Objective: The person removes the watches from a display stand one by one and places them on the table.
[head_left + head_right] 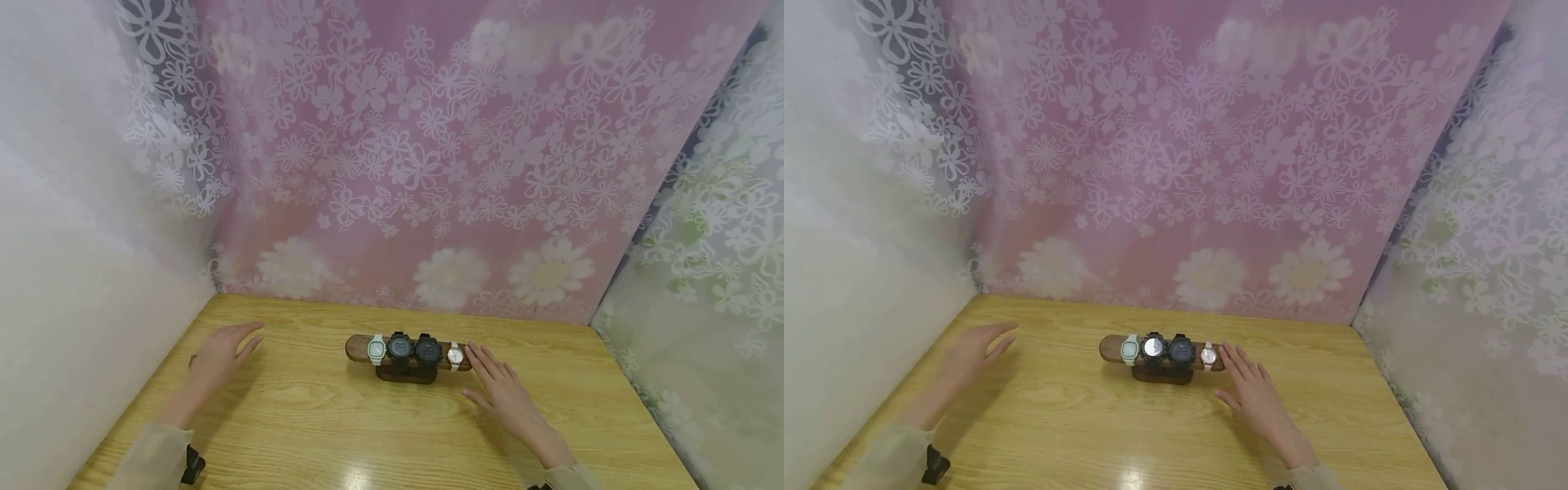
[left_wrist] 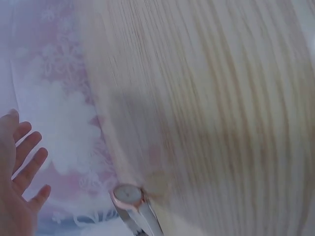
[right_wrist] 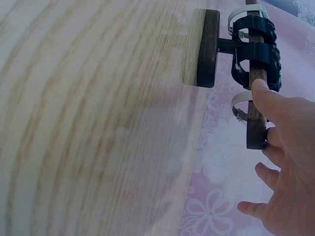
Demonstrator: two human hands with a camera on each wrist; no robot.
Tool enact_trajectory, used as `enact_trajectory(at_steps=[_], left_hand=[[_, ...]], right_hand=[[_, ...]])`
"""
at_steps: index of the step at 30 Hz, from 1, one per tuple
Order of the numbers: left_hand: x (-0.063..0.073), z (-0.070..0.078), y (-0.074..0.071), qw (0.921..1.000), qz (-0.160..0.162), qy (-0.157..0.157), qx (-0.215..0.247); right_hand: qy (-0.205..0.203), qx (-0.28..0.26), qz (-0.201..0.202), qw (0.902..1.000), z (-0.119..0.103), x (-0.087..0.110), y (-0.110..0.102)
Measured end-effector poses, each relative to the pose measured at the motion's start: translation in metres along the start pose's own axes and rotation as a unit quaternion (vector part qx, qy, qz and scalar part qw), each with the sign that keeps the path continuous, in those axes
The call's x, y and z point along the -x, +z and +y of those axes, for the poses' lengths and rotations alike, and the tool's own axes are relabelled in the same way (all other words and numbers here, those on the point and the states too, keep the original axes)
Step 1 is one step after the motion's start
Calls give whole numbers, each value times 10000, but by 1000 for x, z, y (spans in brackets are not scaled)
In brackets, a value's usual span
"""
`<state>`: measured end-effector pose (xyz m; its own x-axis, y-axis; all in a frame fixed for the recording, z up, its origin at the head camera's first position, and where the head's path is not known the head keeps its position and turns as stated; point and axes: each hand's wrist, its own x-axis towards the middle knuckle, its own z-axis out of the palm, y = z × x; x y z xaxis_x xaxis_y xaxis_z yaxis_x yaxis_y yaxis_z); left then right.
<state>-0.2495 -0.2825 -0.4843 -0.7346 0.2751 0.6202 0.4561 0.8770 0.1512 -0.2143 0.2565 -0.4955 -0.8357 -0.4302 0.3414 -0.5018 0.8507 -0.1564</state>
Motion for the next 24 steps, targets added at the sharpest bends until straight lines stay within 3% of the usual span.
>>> enact_trajectory(at_steps=[11, 24], left_hand=[[-13, 36, 24, 9997, 31, 183, 179], [-31, 83, 42, 9980, 15, 424, 460]], right_hand=[[-211, 26, 308, 9993, 2, 0, 2], [-8, -20, 69, 10000, -2, 0, -1]])
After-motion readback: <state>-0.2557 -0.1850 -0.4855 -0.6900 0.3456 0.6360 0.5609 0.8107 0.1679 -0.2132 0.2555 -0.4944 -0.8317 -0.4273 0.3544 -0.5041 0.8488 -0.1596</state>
